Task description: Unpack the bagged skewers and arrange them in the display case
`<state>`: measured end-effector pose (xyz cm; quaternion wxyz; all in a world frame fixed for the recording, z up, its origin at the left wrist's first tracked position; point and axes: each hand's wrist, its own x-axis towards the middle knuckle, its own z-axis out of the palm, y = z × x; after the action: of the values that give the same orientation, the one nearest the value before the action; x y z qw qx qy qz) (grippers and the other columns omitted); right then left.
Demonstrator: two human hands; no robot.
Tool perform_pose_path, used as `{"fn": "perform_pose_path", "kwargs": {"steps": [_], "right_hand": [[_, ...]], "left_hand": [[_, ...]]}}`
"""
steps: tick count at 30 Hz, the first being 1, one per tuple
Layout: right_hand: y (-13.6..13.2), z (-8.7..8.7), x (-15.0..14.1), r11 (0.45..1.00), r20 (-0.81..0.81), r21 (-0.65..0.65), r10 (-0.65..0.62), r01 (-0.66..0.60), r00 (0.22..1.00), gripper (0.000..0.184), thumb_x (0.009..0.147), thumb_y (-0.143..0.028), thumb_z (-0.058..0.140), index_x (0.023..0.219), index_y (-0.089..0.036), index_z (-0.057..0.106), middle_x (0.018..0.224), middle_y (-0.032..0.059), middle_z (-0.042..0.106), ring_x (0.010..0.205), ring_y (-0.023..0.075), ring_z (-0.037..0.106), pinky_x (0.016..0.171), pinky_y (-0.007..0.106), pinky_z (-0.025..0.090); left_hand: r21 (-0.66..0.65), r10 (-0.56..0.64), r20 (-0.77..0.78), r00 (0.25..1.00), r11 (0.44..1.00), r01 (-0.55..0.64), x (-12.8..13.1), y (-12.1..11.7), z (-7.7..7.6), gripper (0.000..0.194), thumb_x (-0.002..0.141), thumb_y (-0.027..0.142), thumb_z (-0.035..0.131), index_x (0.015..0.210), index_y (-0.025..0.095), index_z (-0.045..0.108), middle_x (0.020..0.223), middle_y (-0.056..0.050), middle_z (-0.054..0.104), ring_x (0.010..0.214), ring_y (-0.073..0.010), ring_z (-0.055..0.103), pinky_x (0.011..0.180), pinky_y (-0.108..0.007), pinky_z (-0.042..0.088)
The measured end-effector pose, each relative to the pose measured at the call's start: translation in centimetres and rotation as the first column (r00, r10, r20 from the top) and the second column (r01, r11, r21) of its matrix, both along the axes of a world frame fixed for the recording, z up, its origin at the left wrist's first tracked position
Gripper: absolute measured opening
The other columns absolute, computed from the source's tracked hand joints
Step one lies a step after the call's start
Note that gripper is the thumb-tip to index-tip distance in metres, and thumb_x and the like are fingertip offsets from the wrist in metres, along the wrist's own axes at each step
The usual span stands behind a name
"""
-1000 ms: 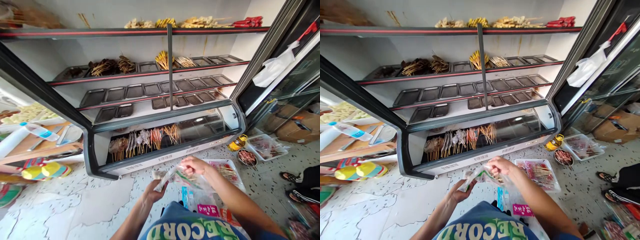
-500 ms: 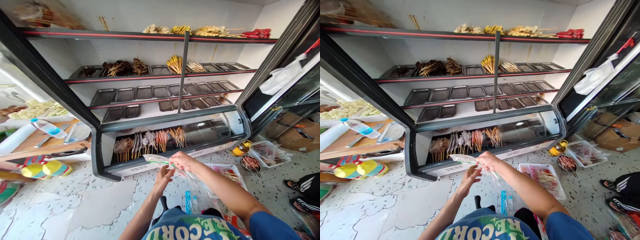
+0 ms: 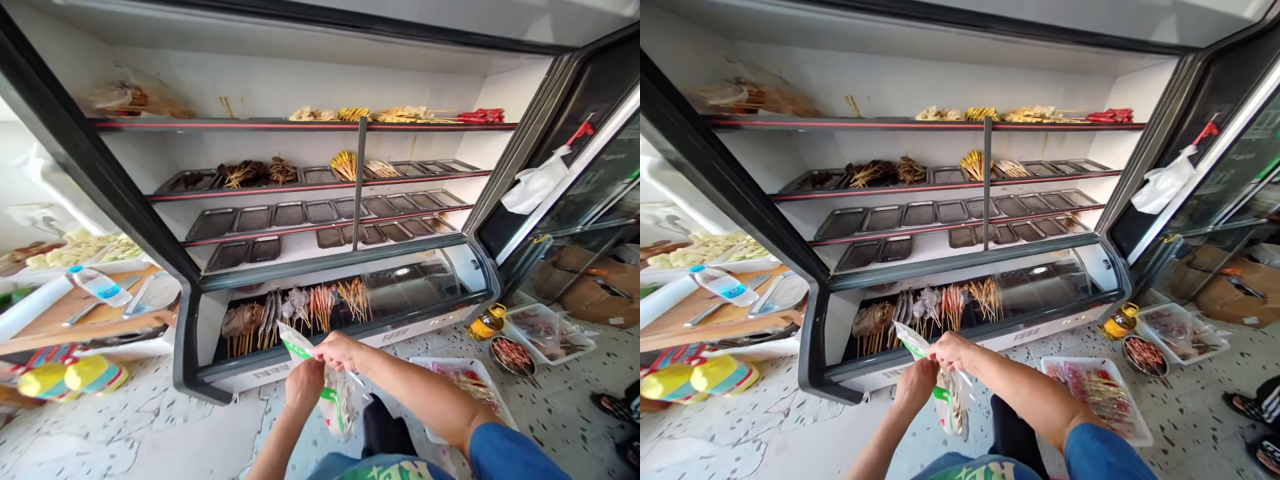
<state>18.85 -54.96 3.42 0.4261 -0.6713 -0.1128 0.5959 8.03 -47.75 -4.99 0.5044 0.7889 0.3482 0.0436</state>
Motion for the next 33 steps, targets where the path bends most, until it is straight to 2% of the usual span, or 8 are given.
{"fn": "perform_pose_path", "kwargs": {"steps": [4,7,13,17,21,26,30,33], "right_hand": [[0.5,-0.2,2.2,0.998,-0.124,0.067,0.01,-0.002,0.992,0.041,0.081,-0.018,0.073,0.054,-0.018,0.043,0.035,-0.0128,0.029,0.032,0.0013,0.018,0.034,0.014,0.015],[1.1,-0.4,4.9,0.993,-0.106,0.121,0.022,-0.009,0.994,0.037,0.086,-0.018,0.068,0.055,-0.016,0.047,0.034,-0.0119,0.03,0.031,0.002,0.019,0.034,0.015,0.017],[1.1,0.1,12.4,0.988,-0.068,0.154,0.011,0.0,0.998,0.034,0.093,-0.021,0.058,0.061,-0.016,0.049,0.035,-0.0119,0.031,0.032,0.003,0.021,0.035,0.015,0.02],[0.1,1.5,18.0,0.973,0.187,0.19,0.095,-0.131,0.978,0.037,0.096,-0.027,0.052,0.06,-0.018,0.049,0.035,-0.0117,0.029,0.034,0.0049,0.019,0.037,0.018,0.017],[-2.1,4.8,22.4,0.873,0.692,0.066,0.309,-0.483,0.653,0.036,0.092,-0.037,0.061,0.064,-0.014,0.062,0.045,-0.0075,0.038,0.045,0.0061,0.034,0.047,0.021,0.022],[-5.6,8.9,24.4,0.827,0.966,0.011,0.137,-0.562,0.221,0.013,0.092,-0.022,0.059,0.084,-0.015,0.066,0.079,0.0022,0.06,0.071,0.0125,0.05,0.064,0.023,0.034],[-4.8,7.6,26.3,0.559,0.894,-0.202,0.44,-0.804,0.081,0.031,0.083,-0.003,0.059,0.056,-0.019,0.054,0.057,-0.0024,0.048,0.058,0.0116,0.041,0.061,0.025,0.033],[-2.9,4.1,28.2,0.379,0.72,-0.477,0.686,-0.793,-0.105,0.043,0.063,0.004,0.071,0.042,-0.02,0.042,0.046,-0.005,0.039,0.054,0.0115,0.042,0.06,0.025,0.037]], "left_hand": [[0.308,-0.145,-0.005,0.989,0.941,0.14,-0.2,1.8,0.0,0.024,0.084,0.035,0.057,0.063,0.024,0.056,0.062,-0.005,0.052,0.065,-0.0263,0.057,0.074,-0.037,0.041],[0.384,-0.21,-0.018,0.978,0.901,0.201,0.7,2.8,0.7,0.036,0.088,0.047,0.051,0.06,0.024,0.055,0.062,-0.008,0.056,0.059,-0.0236,0.051,0.064,-0.034,0.034],[0.255,-0.447,0.049,0.893,0.87,0.422,5.5,4.0,6.0,0.05,0.09,0.059,0.043,0.057,0.023,0.036,0.056,0.0,0.038,0.055,-0.015,0.031,0.059,-0.032,0.024],[0.158,-0.545,0.116,0.831,0.836,0.526,9.5,3.6,9.1,0.053,0.092,0.063,0.034,0.06,0.023,0.023,0.058,0.005,0.021,0.056,-0.0117,0.022,0.056,-0.031,0.021],[0.189,-0.44,0.193,0.877,0.894,0.407,13.2,2.1,10.0,0.054,0.093,0.064,0.031,0.059,0.023,0.022,0.058,0.005,0.022,0.055,-0.0103,0.023,0.055,-0.03,0.021],[0.221,-0.36,0.229,0.905,0.924,0.312,17.4,0.5,10.6,0.054,0.094,0.062,0.031,0.057,0.023,0.023,0.055,0.005,0.024,0.052,-0.0102,0.024,0.053,-0.03,0.021],[0.27,-0.429,0.24,0.871,0.891,0.365,21.2,0.5,11.1,0.053,0.095,0.058,0.032,0.055,0.024,0.025,0.051,0.004,0.028,0.049,-0.011,0.027,0.053,-0.032,0.023],[0.313,-0.504,0.237,0.831,0.849,0.426,24.2,1.0,11.2,0.05,0.096,0.054,0.031,0.056,0.024,0.029,0.051,0.003,0.032,0.05,-0.0116,0.031,0.055,-0.032,0.024]]}}
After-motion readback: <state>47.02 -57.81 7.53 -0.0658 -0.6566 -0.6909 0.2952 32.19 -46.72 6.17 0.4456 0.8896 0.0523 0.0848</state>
